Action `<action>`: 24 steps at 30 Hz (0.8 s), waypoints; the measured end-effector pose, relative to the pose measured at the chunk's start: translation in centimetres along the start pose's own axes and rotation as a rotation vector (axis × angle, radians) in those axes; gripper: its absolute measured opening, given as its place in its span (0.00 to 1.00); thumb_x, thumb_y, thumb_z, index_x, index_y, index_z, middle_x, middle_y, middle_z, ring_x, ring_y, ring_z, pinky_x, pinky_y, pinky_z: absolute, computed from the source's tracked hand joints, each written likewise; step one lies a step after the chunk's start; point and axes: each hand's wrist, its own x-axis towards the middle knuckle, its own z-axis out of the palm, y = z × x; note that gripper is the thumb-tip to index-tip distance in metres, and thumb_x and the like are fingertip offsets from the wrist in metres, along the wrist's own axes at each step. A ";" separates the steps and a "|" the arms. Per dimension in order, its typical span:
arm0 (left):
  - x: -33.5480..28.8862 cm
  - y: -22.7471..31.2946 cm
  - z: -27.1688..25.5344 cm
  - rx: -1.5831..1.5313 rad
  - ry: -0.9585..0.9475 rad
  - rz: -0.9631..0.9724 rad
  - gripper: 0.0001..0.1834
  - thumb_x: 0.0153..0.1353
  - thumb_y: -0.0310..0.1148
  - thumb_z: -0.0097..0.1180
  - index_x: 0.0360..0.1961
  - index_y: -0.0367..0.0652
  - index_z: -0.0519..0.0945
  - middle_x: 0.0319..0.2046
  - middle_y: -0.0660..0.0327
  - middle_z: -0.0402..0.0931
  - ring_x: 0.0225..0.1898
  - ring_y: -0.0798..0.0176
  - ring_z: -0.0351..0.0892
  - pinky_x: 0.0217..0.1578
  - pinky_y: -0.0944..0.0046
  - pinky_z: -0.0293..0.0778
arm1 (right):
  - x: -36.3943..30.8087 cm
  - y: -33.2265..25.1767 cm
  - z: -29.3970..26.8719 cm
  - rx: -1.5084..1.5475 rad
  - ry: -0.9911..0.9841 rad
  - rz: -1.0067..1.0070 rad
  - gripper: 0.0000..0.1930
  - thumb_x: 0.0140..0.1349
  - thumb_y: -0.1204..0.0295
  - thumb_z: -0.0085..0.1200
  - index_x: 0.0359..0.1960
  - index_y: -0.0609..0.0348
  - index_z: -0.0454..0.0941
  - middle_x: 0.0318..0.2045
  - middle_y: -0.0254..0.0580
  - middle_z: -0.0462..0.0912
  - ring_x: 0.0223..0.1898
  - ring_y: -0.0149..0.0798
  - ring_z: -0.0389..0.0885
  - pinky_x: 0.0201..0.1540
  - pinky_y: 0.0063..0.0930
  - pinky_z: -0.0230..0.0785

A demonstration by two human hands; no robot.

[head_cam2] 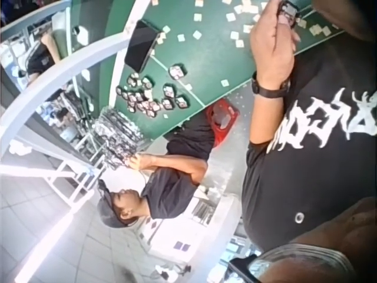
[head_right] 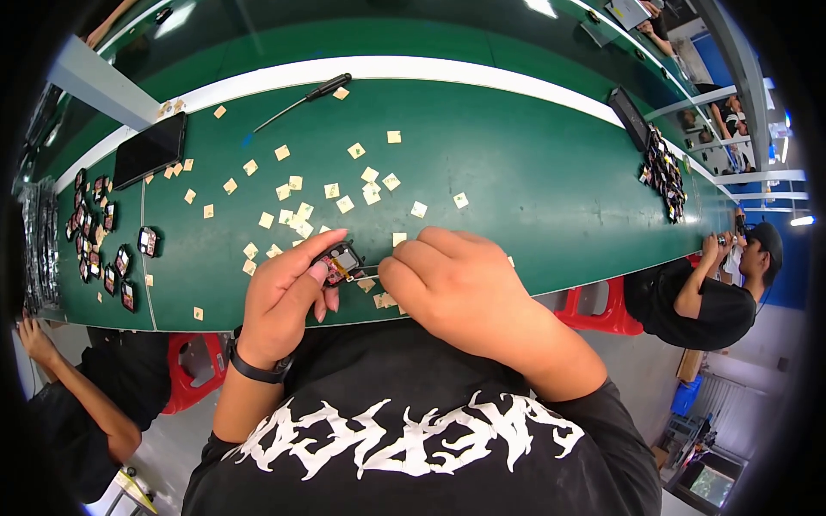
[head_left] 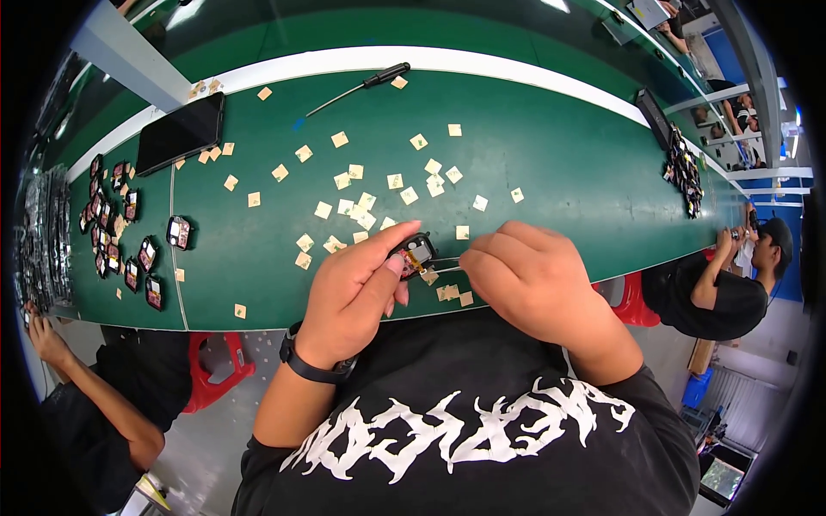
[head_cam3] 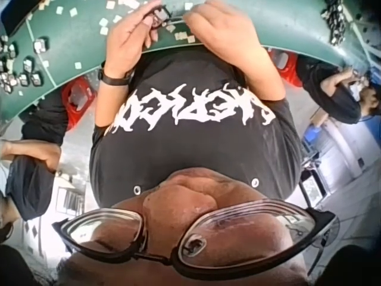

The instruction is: Assembling small electronic components, specifically batteries and circuit boards into small device housings on a factory assembly line.

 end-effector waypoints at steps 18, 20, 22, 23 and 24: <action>0.1 0.0 -0.3 0.077 -0.048 0.068 0.19 0.75 0.27 0.46 0.63 0.38 0.77 0.28 0.61 0.78 0.26 0.68 0.78 0.28 0.67 0.72 | 1.5 1.1 1.3 0.026 0.014 -0.245 0.08 0.46 0.72 0.59 0.30 0.58 0.78 0.27 0.33 0.74 0.29 0.34 0.76 0.25 0.27 0.72; 0.2 0.0 -0.4 0.109 -0.063 0.084 0.19 0.74 0.26 0.46 0.62 0.38 0.78 0.28 0.60 0.78 0.26 0.67 0.78 0.29 0.66 0.73 | 1.5 1.2 1.3 0.050 0.016 -0.264 0.09 0.46 0.72 0.59 0.30 0.58 0.78 0.28 0.33 0.75 0.29 0.34 0.77 0.26 0.27 0.72; 0.2 -0.2 -0.5 0.120 -0.064 0.091 0.19 0.74 0.26 0.46 0.62 0.38 0.78 0.28 0.60 0.78 0.26 0.66 0.79 0.29 0.66 0.73 | 1.6 1.3 1.2 0.089 0.014 -0.283 0.09 0.46 0.73 0.60 0.31 0.59 0.79 0.30 0.34 0.78 0.30 0.35 0.78 0.27 0.28 0.74; 0.2 -0.2 -0.5 0.133 -0.067 0.099 0.19 0.73 0.25 0.46 0.62 0.38 0.78 0.28 0.60 0.78 0.26 0.66 0.79 0.29 0.65 0.73 | 1.6 1.4 1.2 0.089 0.013 -0.282 0.09 0.46 0.73 0.60 0.31 0.59 0.79 0.30 0.34 0.78 0.30 0.35 0.78 0.27 0.28 0.74; 0.2 -0.3 -0.5 0.132 -0.067 0.098 0.19 0.73 0.25 0.46 0.62 0.38 0.78 0.28 0.60 0.78 0.26 0.66 0.79 0.29 0.65 0.73 | 1.6 1.4 1.2 0.098 0.015 -0.293 0.09 0.47 0.73 0.60 0.31 0.60 0.79 0.30 0.34 0.79 0.30 0.35 0.78 0.27 0.28 0.74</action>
